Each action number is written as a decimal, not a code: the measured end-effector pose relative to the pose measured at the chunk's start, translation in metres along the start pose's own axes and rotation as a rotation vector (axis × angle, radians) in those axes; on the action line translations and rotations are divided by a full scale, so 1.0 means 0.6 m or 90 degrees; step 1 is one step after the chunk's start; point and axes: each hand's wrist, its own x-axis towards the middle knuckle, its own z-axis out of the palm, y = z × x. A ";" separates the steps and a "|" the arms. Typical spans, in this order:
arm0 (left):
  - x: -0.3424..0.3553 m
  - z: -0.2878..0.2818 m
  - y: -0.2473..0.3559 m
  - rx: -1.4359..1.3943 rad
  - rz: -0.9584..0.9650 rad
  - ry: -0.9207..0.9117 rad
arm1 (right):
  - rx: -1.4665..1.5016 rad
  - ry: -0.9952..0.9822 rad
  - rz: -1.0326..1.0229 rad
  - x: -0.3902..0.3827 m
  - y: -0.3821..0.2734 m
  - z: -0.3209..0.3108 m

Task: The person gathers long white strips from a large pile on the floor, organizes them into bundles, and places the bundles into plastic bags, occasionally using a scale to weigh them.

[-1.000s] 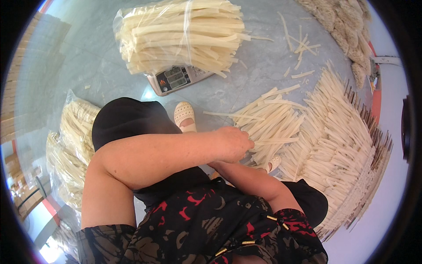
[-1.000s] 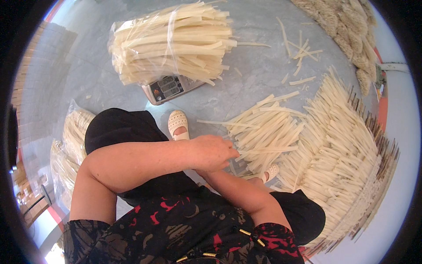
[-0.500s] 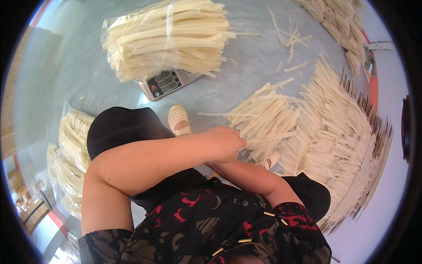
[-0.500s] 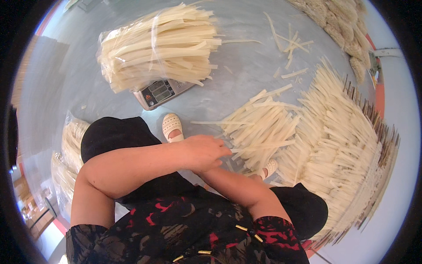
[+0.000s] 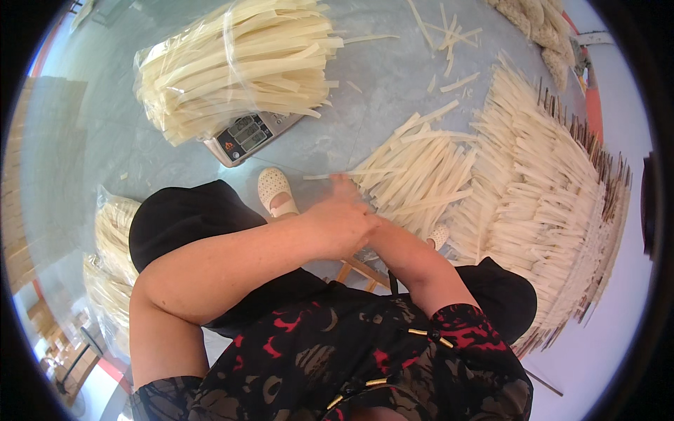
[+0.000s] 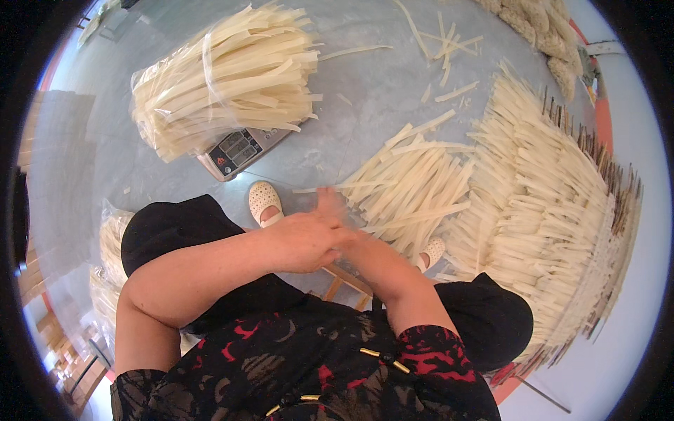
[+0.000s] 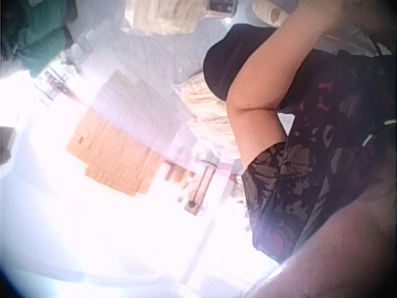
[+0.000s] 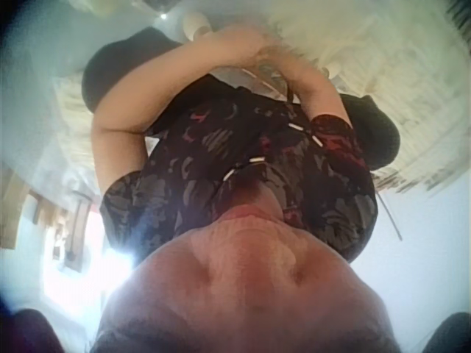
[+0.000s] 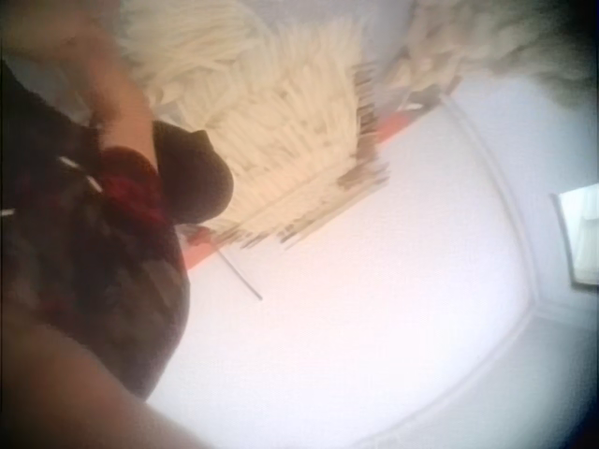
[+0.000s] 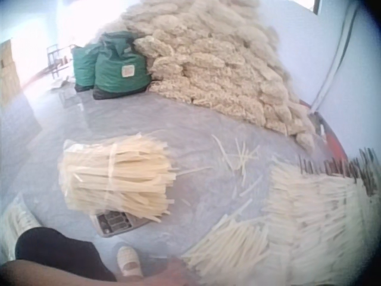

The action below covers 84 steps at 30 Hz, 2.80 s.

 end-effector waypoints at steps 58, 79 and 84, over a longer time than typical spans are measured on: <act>-0.099 -0.345 -0.206 -0.535 -0.360 0.873 | 1.311 0.147 0.479 0.204 0.110 -0.110; 0.005 -0.153 -0.055 -0.522 -0.281 0.447 | 1.107 0.415 0.217 -0.154 0.056 -0.375; -0.002 -0.105 -0.084 -0.422 -0.376 0.411 | 0.778 0.436 0.373 -0.137 0.060 -0.334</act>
